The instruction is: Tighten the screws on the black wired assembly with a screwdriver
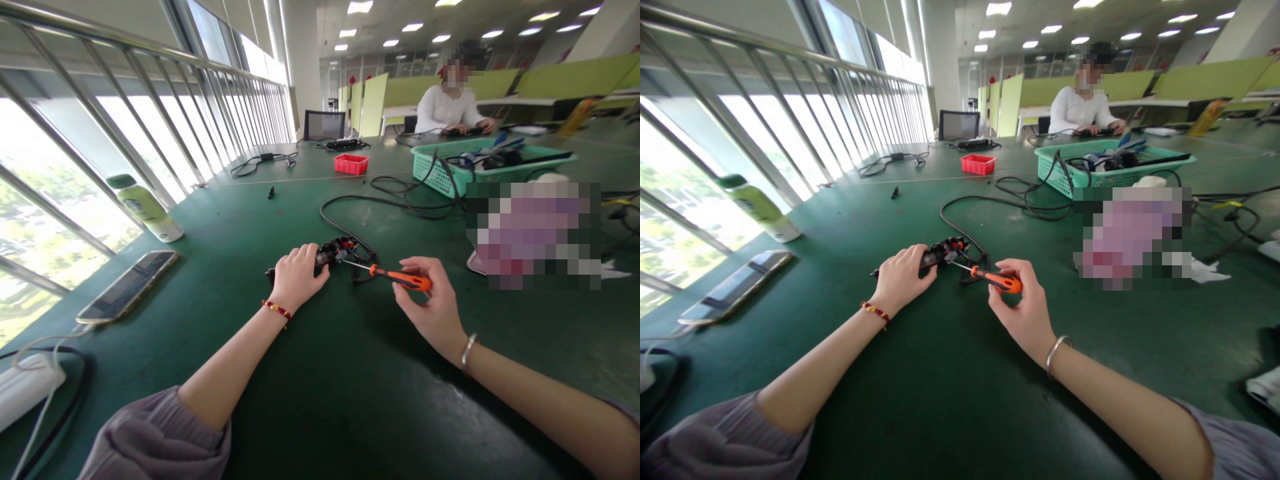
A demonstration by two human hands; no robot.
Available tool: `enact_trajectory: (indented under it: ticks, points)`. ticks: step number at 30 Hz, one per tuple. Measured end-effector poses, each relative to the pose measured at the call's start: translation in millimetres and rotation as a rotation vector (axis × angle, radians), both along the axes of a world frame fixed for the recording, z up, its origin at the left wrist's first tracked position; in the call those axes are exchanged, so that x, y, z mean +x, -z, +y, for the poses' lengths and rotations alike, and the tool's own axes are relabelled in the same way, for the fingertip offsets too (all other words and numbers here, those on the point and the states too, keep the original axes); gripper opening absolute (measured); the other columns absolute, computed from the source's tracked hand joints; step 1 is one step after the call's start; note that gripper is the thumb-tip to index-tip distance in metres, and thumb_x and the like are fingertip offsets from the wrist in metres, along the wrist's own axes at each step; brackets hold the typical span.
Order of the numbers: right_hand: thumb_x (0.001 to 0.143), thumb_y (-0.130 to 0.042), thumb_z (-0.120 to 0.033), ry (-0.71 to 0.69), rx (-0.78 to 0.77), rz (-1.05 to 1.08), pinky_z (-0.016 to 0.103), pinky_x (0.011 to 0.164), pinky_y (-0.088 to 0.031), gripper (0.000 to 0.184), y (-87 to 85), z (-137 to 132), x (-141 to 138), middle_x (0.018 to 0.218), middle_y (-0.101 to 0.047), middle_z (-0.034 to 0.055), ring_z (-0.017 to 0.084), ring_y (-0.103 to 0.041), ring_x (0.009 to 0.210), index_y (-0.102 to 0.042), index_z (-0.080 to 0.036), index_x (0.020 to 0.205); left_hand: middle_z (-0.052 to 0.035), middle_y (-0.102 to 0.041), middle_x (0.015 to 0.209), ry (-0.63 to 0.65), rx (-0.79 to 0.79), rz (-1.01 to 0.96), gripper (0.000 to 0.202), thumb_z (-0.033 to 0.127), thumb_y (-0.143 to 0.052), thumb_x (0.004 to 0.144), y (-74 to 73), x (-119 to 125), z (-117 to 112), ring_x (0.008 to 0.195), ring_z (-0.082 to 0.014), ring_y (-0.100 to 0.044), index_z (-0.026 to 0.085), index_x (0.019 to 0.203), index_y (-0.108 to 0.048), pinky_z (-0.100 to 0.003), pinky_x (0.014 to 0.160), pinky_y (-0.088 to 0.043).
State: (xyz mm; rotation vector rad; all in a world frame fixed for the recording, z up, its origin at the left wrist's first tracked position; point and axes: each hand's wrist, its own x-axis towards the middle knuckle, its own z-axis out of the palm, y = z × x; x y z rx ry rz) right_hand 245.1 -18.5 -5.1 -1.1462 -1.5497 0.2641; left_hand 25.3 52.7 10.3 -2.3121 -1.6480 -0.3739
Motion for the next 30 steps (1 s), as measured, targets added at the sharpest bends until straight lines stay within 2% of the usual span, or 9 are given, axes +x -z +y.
enact_trajectory:
  ticks: [4, 6, 9, 12, 14, 18, 20, 25, 30]
  points:
    - [0.08, -0.057, -0.022, -0.09, -0.136, -0.004, 0.026, 0.057, -0.048, 0.01, 0.3, -1.2, -0.7, 0.065, -0.057, -0.0035, 0.012, -0.057, 0.056, -0.053, -0.022, 0.089, -0.0073, -0.064, 0.099, 0.007, -0.015, -0.002, 0.028, 0.036, -0.044, 0.087, -0.5, -0.6, 0.6, 0.089, -0.0231, -0.06, 0.017, 0.106, -0.05, -0.032, 0.069, -0.043]
    - [0.08, -0.058, -0.022, -0.074, -0.106, -0.016, 0.027, 0.059, -0.049, 0.013, 0.0, -1.6, -1.2, 0.07, -0.059, -0.0022, 0.013, -0.059, 0.061, -0.053, -0.023, 0.091, -0.0074, -0.064, 0.099, 0.002, -0.02, 0.0, 0.028, 0.036, -0.044, 0.087, -0.6, -0.7, 1.0, 0.09, -0.0232, -0.06, 0.017, 0.106, -0.05, -0.032, 0.07, -0.044]
    - [0.075, -0.06, -0.018, -0.012, 0.044, -0.055, 0.031, 0.07, -0.051, 0.024, -0.6, -1.1, -1.7, 0.088, -0.061, 0.0021, 0.017, -0.062, 0.077, -0.052, -0.023, 0.097, -0.0076, -0.064, 0.099, -0.008, -0.024, 0.001, 0.028, 0.036, -0.045, 0.087, -0.6, -0.7, 1.4, 0.09, -0.0232, -0.06, 0.017, 0.106, -0.05, -0.032, 0.071, -0.044]
    - [0.076, -0.059, -0.016, -0.012, 0.086, -0.074, 0.031, 0.072, -0.051, 0.025, -0.8, -0.2, -2.2, 0.091, -0.061, 0.0029, 0.017, -0.062, 0.079, -0.052, -0.023, 0.098, -0.0074, -0.064, 0.099, -0.003, -0.021, -0.003, 0.028, 0.036, -0.045, 0.087, -0.5, -0.9, 1.6, 0.09, -0.0231, -0.06, 0.017, 0.106, -0.05, -0.032, 0.071, -0.044]
    - [0.076, -0.06, -0.017, -0.034, 0.039, -0.062, 0.029, 0.069, -0.05, 0.02, -0.6, 0.0, -2.3, 0.087, -0.062, 0.0017, 0.016, -0.062, 0.075, -0.053, -0.023, 0.094, -0.0072, -0.064, 0.098, 0.004, -0.013, -0.004, 0.027, 0.035, -0.045, 0.086, -0.4, -1.2, 1.7, 0.089, -0.0231, -0.06, 0.017, 0.106, -0.05, -0.032, 0.07, -0.044]
    - [0.082, -0.056, -0.024, -0.113, -0.14, -0.005, 0.024, 0.054, -0.046, 0.005, -0.3, -0.8, -2.3, 0.063, -0.057, -0.0036, 0.011, -0.055, 0.053, -0.054, -0.022, 0.085, -0.007, -0.064, 0.097, 0.005, -0.008, -0.002, 0.026, 0.035, -0.045, 0.087, -0.4, -1.4, 1.8, 0.089, -0.0231, -0.06, 0.017, 0.105, -0.051, -0.032, 0.069, -0.044]
    - [0.083, -0.054, -0.025, -0.131, -0.177, 0.002, 0.024, 0.052, -0.044, 0.004, -0.7, -1.2, -2.3, 0.059, -0.055, -0.0048, 0.01, -0.052, 0.049, -0.053, -0.021, 0.086, -0.0074, -0.064, 0.097, -0.001, -0.018, 0.001, 0.026, 0.035, -0.045, 0.087, -0.4, -1.4, 1.9, 0.089, -0.0231, -0.06, 0.017, 0.105, -0.051, -0.032, 0.07, -0.044]
    - [0.075, -0.058, -0.016, -0.085, -0.046, -0.058, 0.028, 0.064, -0.049, 0.016, -1.8, -0.8, -2.1, 0.079, -0.061, -0.0001, 0.014, -0.06, 0.068, -0.053, -0.023, 0.089, -0.0078, -0.064, 0.098, -0.005, -0.025, 0.0, 0.027, 0.035, -0.045, 0.087, 0.0, -1.2, 2.0, 0.09, -0.0234, -0.06, 0.017, 0.106, -0.05, -0.032, 0.07, -0.044]
    - [0.073, -0.058, -0.012, -0.158, -0.004, -0.153, 0.027, 0.064, -0.047, 0.018, -1.3, -2.5, -2.6, 0.08, -0.058, -0.0003, 0.014, -0.058, 0.067, -0.053, -0.023, 0.087, -0.0076, -0.064, 0.098, -0.002, -0.015, 0.001, 0.026, 0.035, -0.045, 0.087, 0.6, -1.0, 1.4, 0.089, -0.0234, -0.06, 0.017, 0.106, -0.05, -0.032, 0.07, -0.044]
